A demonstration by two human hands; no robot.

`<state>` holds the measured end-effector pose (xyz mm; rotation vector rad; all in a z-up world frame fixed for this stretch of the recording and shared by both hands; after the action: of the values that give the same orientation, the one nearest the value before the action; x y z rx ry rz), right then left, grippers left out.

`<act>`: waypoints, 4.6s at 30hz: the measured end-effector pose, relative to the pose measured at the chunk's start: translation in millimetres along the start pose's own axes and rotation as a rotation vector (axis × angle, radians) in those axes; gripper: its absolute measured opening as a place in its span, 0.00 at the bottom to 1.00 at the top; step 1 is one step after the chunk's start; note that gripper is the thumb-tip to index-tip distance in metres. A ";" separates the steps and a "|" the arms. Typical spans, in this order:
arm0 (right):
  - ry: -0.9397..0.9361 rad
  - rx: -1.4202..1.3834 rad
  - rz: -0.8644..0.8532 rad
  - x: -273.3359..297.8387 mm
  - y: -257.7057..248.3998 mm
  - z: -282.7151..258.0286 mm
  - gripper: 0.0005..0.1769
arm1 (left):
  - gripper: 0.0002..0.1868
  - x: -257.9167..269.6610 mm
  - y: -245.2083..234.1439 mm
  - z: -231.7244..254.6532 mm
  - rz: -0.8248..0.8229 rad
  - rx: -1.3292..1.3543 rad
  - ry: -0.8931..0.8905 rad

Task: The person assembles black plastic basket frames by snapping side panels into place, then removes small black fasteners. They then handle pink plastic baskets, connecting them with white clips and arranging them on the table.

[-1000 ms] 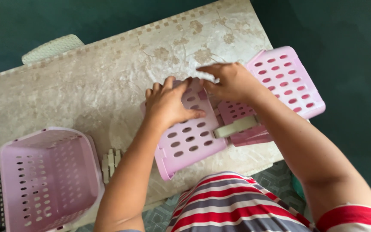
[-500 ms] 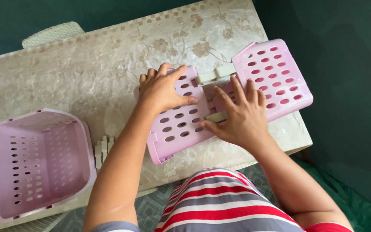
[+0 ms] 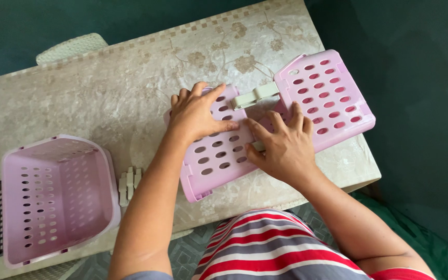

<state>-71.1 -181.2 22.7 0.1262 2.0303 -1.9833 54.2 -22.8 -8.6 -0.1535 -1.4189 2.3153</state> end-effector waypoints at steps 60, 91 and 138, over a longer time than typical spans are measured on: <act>0.470 -0.701 0.261 146.2 166.7 104.3 0.13 | 0.18 169.0 294.2 -131.2 0.355 0.647 -0.153; 0.043 -0.234 0.249 48.8 68.9 75.2 0.28 | 0.25 130.9 184.4 -118.1 0.389 1.591 -0.289; 0.427 -0.559 -0.464 180.8 189.8 58.0 0.16 | 0.16 170.5 257.6 -112.5 0.377 0.890 -0.068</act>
<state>-183.4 -256.4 -209.3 -0.0579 3.0479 -1.6151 -141.2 38.2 -265.9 -0.0751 -0.2818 3.0448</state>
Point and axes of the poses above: each hand's wrist, its own x-axis away from the middle knuckle, its own y-axis out of the palm, z = x × y, the point moved 6 cm from there along -x, towards the middle knuckle, and after that the axes turned 1 degree about y, right-handed, at the moved point
